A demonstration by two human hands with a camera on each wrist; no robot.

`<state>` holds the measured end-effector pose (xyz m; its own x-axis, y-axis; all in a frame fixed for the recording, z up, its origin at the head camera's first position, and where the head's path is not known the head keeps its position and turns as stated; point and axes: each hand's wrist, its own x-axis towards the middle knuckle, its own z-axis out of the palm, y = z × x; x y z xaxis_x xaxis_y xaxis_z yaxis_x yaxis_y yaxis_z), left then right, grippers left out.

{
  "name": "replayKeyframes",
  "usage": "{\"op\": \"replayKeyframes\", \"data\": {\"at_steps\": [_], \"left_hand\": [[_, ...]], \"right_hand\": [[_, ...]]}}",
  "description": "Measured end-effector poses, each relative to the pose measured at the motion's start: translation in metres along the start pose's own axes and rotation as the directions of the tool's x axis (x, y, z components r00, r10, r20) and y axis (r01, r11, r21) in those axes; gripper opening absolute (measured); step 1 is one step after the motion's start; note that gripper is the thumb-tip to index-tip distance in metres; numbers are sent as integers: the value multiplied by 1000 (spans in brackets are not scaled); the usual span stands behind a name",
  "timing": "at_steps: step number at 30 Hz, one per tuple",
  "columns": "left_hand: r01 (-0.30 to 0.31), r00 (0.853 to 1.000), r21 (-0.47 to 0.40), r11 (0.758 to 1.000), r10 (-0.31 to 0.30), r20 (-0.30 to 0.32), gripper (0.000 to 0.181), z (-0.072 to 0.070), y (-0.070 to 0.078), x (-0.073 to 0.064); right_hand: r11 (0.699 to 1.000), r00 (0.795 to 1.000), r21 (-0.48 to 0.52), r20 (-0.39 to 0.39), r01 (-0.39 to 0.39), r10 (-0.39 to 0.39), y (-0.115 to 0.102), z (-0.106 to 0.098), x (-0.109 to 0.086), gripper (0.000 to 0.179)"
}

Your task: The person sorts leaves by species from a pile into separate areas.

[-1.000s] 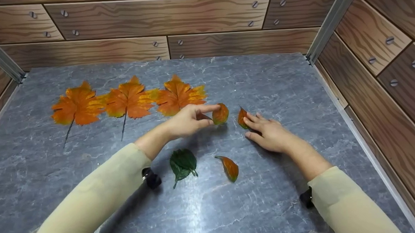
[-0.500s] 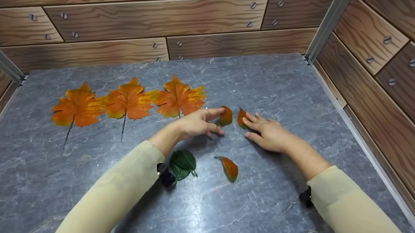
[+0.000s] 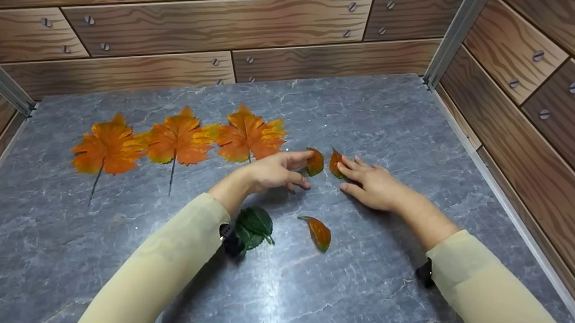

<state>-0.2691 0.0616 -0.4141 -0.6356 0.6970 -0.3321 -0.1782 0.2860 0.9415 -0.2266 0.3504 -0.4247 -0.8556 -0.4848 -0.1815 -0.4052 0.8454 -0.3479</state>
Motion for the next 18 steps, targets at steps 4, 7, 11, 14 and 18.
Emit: {"op": "replayKeyframes", "data": {"at_steps": [4,7,11,14,18], "left_hand": [[-17,1000,4,1000,17,14,77,1,-1,0],[-20,1000,13,1000,19,17,79,0,-1,-1],[-14,1000,33,999,14,20,80,-1,0,-4],[-15,1000,53,998,14,20,80,-1,1,-8],[-25,1000,93,995,24,15,78,-4,1,-16]], "right_hand": [[1000,1000,5,-2,2,-2,0,0,0,62],[1000,1000,10,-2,3,-3,0,0,0,62],[1000,1000,9,-2,7,-7,1,1,0,62],[1000,1000,7,-3,9,-9,2,1,0,62],[1000,1000,9,2,0,0,1,1,0,63]]}}
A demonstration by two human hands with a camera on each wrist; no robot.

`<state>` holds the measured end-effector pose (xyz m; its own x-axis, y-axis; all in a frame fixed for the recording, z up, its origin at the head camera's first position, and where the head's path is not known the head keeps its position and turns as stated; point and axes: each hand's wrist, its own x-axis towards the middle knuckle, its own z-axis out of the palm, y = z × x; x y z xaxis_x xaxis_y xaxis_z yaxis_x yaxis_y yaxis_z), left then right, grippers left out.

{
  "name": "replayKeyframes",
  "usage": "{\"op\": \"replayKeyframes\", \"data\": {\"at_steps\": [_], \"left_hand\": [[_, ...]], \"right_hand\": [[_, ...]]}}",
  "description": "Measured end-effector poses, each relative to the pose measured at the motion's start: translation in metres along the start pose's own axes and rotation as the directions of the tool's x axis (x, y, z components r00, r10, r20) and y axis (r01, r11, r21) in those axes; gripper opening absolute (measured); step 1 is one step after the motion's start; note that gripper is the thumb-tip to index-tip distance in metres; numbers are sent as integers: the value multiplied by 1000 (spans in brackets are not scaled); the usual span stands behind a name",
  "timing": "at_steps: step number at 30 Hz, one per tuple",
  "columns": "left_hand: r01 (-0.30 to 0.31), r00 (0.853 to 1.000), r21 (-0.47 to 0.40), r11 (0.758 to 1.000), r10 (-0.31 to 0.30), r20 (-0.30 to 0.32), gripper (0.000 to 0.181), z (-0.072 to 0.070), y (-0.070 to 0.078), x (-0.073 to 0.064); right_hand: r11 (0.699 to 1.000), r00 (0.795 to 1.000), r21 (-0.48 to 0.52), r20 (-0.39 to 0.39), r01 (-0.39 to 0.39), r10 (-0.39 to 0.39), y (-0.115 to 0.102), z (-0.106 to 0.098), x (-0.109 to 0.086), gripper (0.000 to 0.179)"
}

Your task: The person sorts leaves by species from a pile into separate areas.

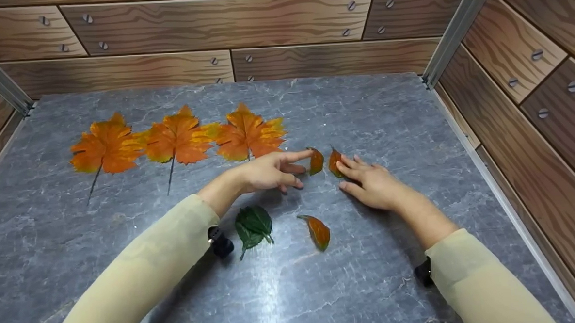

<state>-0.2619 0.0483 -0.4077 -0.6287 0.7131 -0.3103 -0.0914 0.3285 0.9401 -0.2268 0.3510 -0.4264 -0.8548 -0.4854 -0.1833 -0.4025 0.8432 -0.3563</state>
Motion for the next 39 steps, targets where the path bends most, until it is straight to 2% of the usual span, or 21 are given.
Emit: {"op": "replayKeyframes", "data": {"at_steps": [6,10,15,21,25,29,33,39], "left_hand": [[-43,999,71,997,42,14,66,-5,-3,-16],[-58,998,70,996,56,24,62,-2,-5,-28],[-111,993,51,992,110,35,60,9,-10,-45],[-162,986,85,983,159,52,57,26,-11,-64],[-139,989,108,984,132,68,57,37,-8,-74],[-86,992,108,990,75,105,59,47,-6,-82],[-47,988,108,993,31,151,60,56,-4,-83],[-40,984,138,990,14,179,60,65,-5,-83]], "right_hand": [[1000,1000,-9,-1,-6,6,0,1,0,62],[1000,1000,-12,-5,1,-1,0,1,0,62],[1000,1000,-2,-4,4,-5,-1,0,1,62],[1000,1000,-1,3,-7,7,-2,-1,0,63],[1000,1000,-3,1,-8,8,-2,-1,0,63],[1000,1000,-3,-1,2,-2,-2,-1,2,62],[1000,1000,1,-3,2,-2,-2,-2,0,62],[1000,1000,-11,0,3,-3,-2,-2,1,63]]}}
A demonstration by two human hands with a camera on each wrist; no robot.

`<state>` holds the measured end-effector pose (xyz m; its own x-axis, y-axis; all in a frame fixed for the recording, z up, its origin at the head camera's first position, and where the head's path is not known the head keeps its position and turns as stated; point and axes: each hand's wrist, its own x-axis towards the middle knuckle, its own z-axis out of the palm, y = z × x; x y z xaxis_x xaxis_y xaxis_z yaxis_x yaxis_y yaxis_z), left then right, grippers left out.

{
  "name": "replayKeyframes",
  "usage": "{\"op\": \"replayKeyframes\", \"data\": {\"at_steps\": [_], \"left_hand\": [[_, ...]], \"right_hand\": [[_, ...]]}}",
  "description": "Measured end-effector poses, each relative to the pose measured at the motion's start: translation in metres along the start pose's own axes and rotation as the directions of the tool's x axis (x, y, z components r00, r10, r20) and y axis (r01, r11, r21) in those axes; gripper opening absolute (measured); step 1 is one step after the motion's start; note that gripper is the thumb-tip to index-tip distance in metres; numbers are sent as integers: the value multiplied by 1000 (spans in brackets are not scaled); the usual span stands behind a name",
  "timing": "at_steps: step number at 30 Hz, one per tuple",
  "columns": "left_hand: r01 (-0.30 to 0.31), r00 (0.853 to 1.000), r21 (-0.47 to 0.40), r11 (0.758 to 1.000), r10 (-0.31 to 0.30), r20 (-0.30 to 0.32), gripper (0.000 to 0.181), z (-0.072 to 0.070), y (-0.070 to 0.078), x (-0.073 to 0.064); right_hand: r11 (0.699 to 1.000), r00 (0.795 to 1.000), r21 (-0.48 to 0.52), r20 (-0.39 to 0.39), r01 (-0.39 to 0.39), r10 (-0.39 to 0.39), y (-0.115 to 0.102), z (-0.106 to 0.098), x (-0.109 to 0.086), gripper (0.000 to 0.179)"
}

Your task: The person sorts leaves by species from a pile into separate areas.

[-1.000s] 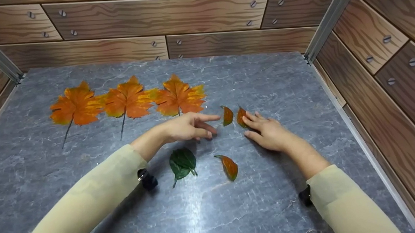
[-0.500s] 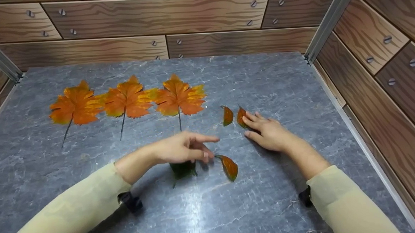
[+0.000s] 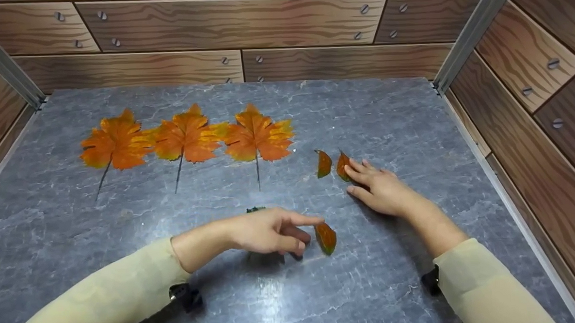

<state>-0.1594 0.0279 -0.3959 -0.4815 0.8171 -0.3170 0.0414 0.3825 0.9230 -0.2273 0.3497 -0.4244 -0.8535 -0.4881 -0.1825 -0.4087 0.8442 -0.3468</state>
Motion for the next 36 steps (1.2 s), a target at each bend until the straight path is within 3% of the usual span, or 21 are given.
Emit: {"op": "replayKeyframes", "data": {"at_steps": [9,17,36], "left_hand": [[12,1000,40,999,-12,-7,61,9,2,7],[9,1000,-22,1000,-9,3,61,9,0,10],[31,1000,-36,999,-31,2,61,12,1,17]], "right_hand": [[1000,1000,7,-8,5,-5,2,1,0,63],[1000,1000,7,-12,9,-9,3,2,0,62],[1000,1000,11,-21,22,-22,2,1,0,61]]}}
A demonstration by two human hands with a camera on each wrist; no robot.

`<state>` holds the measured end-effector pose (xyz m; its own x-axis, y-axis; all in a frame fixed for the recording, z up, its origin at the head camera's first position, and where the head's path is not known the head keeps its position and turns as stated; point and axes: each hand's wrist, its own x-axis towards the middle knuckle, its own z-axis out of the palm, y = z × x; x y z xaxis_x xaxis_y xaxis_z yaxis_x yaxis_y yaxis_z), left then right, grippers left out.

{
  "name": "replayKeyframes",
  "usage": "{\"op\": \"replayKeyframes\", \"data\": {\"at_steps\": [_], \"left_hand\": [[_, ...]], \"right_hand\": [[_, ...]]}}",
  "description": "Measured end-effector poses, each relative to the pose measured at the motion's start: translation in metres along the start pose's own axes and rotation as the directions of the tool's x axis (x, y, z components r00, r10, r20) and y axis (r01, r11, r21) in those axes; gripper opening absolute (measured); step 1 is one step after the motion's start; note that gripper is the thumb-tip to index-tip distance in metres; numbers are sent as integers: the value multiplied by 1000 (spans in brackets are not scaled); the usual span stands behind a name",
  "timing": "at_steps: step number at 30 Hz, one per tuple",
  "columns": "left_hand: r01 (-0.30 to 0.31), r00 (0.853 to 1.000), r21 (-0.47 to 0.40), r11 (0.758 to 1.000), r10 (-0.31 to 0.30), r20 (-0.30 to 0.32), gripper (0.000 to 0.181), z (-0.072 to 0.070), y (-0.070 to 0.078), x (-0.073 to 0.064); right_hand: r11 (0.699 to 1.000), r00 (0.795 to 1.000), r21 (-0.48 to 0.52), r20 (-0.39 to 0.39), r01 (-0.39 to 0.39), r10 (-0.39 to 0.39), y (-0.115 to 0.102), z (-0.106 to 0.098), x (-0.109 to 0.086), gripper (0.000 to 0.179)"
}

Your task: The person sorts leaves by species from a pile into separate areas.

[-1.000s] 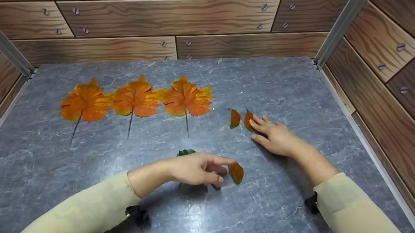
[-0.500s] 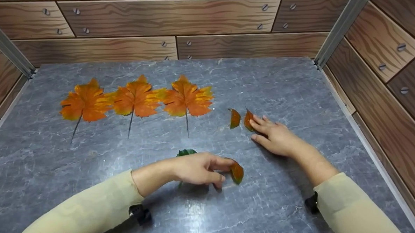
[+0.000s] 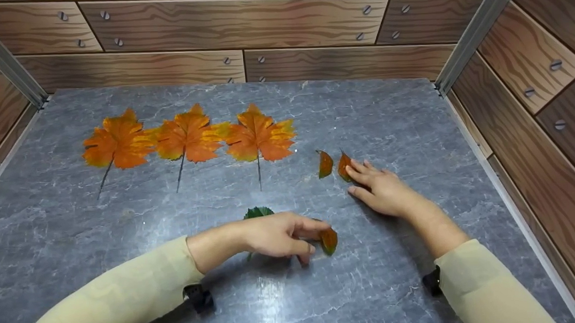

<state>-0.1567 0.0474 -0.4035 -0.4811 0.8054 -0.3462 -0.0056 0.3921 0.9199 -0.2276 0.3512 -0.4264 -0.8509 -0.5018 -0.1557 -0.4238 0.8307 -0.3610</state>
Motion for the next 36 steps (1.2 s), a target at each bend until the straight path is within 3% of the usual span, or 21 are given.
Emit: {"op": "replayKeyframes", "data": {"at_steps": [10,14,18,24,30,33,36], "left_hand": [[-25,998,59,998,28,-49,58,-1,1,-3],[-60,988,107,992,75,-137,53,-5,1,-4],[-89,956,108,990,116,-269,46,-14,1,-2],[-101,869,140,985,156,-469,37,-38,-1,2],[-107,801,171,979,187,-569,34,-64,-9,11],[-113,790,181,977,199,-580,34,-75,-14,18],[-112,811,154,982,180,-557,37,-83,-15,23]], "right_hand": [[1000,1000,3,2,-12,12,0,-1,0,62],[1000,1000,7,6,-15,15,0,-1,0,62],[1000,1000,7,6,-11,11,0,-1,0,62],[1000,1000,9,4,-4,4,0,-1,-1,61],[1000,1000,4,2,5,-5,1,0,0,62],[1000,1000,6,9,3,-3,1,0,0,62],[1000,1000,4,9,4,-4,2,0,0,62]]}}
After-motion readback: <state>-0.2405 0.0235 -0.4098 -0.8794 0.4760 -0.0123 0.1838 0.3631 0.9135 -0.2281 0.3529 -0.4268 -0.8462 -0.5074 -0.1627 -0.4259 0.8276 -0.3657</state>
